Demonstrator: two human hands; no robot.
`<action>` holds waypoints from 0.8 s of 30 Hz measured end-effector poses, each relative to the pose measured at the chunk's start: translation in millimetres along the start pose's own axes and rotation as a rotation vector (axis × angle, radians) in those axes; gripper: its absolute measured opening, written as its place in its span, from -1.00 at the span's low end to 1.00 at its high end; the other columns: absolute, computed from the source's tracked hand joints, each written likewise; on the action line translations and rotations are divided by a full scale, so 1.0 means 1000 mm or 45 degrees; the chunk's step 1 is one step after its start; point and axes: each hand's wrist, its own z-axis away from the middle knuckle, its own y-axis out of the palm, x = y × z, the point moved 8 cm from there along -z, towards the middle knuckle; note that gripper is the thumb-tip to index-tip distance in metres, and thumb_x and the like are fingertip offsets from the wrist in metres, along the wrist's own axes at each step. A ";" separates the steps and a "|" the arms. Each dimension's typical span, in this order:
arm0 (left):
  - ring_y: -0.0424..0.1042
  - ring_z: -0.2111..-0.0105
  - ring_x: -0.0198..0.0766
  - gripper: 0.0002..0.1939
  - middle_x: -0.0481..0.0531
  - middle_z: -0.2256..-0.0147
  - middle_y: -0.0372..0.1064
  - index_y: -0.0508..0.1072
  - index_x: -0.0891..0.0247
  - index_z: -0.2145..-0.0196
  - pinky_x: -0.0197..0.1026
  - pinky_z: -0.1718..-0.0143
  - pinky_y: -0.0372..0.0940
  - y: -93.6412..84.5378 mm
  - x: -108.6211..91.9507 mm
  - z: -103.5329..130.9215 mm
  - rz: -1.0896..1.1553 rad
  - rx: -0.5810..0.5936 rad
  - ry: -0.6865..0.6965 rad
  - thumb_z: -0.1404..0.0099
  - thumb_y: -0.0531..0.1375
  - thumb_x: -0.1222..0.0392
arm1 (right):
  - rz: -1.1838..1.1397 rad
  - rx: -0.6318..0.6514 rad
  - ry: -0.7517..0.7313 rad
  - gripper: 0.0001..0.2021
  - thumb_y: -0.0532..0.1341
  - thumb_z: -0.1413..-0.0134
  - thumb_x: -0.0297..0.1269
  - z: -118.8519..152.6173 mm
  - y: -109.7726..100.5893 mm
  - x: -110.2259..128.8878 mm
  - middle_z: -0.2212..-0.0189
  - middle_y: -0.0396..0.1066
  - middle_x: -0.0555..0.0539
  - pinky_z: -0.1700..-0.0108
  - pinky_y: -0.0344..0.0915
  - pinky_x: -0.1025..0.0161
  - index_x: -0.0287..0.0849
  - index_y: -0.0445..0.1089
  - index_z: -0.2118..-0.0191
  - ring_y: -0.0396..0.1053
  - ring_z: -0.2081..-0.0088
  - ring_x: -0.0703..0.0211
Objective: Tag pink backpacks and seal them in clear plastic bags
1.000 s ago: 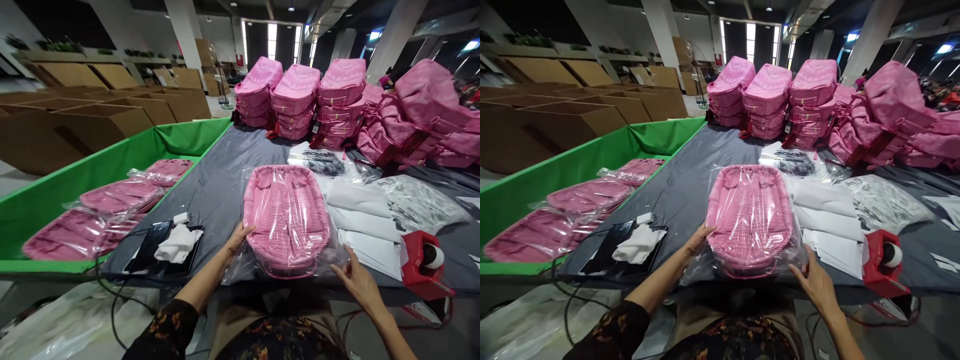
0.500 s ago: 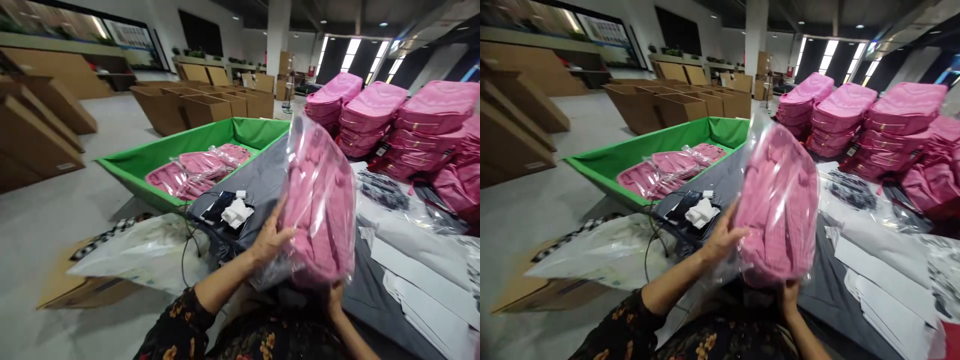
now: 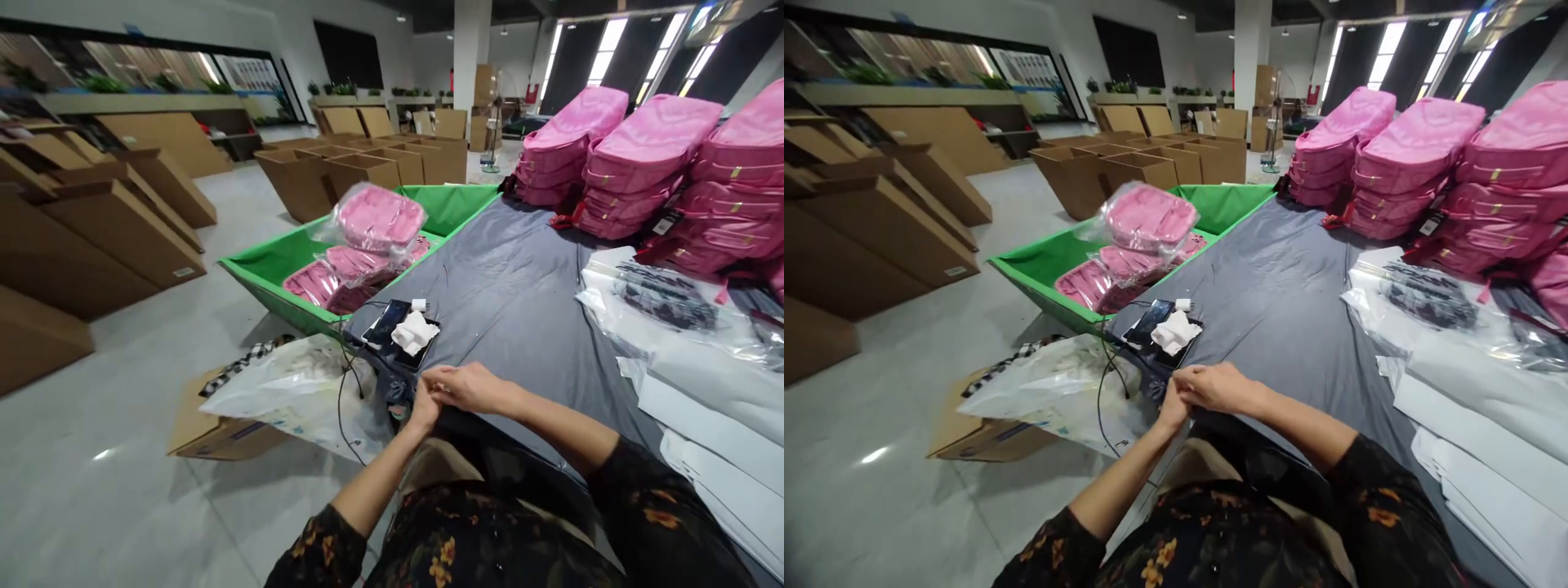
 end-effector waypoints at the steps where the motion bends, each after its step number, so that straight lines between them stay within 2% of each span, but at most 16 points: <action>1: 0.52 0.20 0.00 -0.67 0.10 0.38 0.54 0.53 0.19 0.41 -0.03 0.10 0.41 0.012 0.002 -0.003 -0.018 0.063 0.007 -0.10 0.28 -0.15 | -0.026 0.078 0.061 -0.51 0.24 -0.32 -0.21 0.016 0.016 -0.017 0.19 0.61 -0.06 0.35 0.10 0.35 0.00 0.29 -0.33 0.54 0.27 0.14; 2: 0.52 0.24 -0.01 -0.70 0.08 0.41 0.53 0.53 0.19 0.43 -0.03 0.10 0.41 0.022 0.003 -0.008 -0.040 0.124 0.006 -0.09 0.29 -0.11 | -0.053 0.125 0.148 -0.44 0.24 -0.32 -0.24 0.032 0.025 -0.038 0.23 0.61 -0.05 0.35 0.12 0.34 -0.02 0.22 -0.38 0.54 0.28 0.14; 4: 0.54 0.27 -0.03 -0.72 0.07 0.41 0.54 0.56 0.19 0.40 -0.04 0.12 0.41 0.044 0.006 -0.024 -0.123 0.250 -0.003 -0.12 0.27 -0.08 | -0.107 0.156 0.340 -0.37 0.25 -0.31 -0.27 0.066 0.029 -0.087 0.30 0.60 -0.04 0.31 0.15 0.32 -0.09 0.14 -0.43 0.53 0.28 0.12; 7: 0.55 0.22 -0.04 -0.70 0.11 0.27 0.57 0.59 0.17 0.27 -0.03 0.12 0.42 0.077 0.010 -0.069 -0.341 0.373 0.078 -0.22 0.20 -0.06 | -0.203 0.111 0.571 -0.46 0.23 -0.33 -0.27 0.113 0.016 -0.155 0.30 0.61 -0.10 0.28 0.19 0.30 -0.18 0.25 -0.37 0.53 0.27 0.12; 10: 0.53 0.08 0.00 -0.66 0.17 0.11 0.56 0.58 0.16 0.16 0.06 -0.05 0.40 0.116 0.011 -0.141 -0.597 0.441 0.332 -0.28 0.14 -0.05 | -0.268 0.125 0.694 -0.56 0.25 -0.32 -0.27 0.148 0.003 -0.210 0.31 0.61 -0.12 0.29 0.19 0.30 -0.19 0.39 -0.26 0.53 0.27 0.12; 14: 0.36 -0.22 0.10 -0.51 0.29 -0.17 0.42 0.49 0.20 -0.06 0.20 -0.30 0.21 0.173 0.010 -0.261 -0.955 0.473 0.640 -0.33 0.07 -0.10 | -0.211 0.179 0.831 -0.63 0.28 -0.29 -0.29 0.182 -0.027 -0.279 0.32 0.61 -0.12 0.27 0.21 0.30 -0.16 0.48 -0.19 0.55 0.21 0.08; 16: 0.26 -0.31 0.14 -0.44 0.34 -0.27 0.31 0.43 0.25 -0.16 0.24 -0.32 0.18 0.192 0.015 -0.313 -1.162 0.468 0.644 -0.36 0.03 -0.10 | -0.185 0.217 0.924 -0.65 0.28 -0.29 -0.30 0.198 -0.049 -0.314 0.33 0.60 -0.13 0.26 0.21 0.30 -0.16 0.50 -0.16 0.55 0.20 0.06; 18: 0.18 -0.36 0.17 -0.38 0.38 -0.33 0.23 0.37 0.34 -0.24 0.27 -0.33 0.15 0.201 0.021 -0.350 -1.382 0.459 0.588 -0.38 -0.01 -0.07 | -0.182 0.259 1.016 -0.67 0.28 -0.30 -0.29 0.212 -0.075 -0.350 0.32 0.60 -0.14 0.25 0.22 0.29 -0.17 0.51 -0.14 0.54 0.20 0.05; 20: 0.12 -0.40 0.18 -0.34 0.40 -0.37 0.16 0.32 0.42 -0.30 0.28 -0.37 0.09 0.205 0.025 -0.366 -1.571 0.471 0.578 -0.41 -0.04 -0.04 | -0.171 0.303 1.085 -0.67 0.28 -0.30 -0.29 0.221 -0.102 -0.387 0.30 0.60 -0.15 0.23 0.25 0.28 -0.17 0.51 -0.14 0.55 0.18 0.03; 24: 0.10 -0.40 0.17 -0.31 0.39 -0.39 0.13 0.28 0.45 -0.36 0.26 -0.38 0.06 0.203 0.026 -0.362 -1.760 0.477 0.699 -0.45 -0.07 -0.05 | -0.051 0.388 1.150 -0.68 0.29 -0.26 -0.35 0.213 -0.151 -0.482 0.20 0.60 -0.20 0.13 0.34 0.23 -0.19 0.52 -0.10 0.54 0.09 -0.03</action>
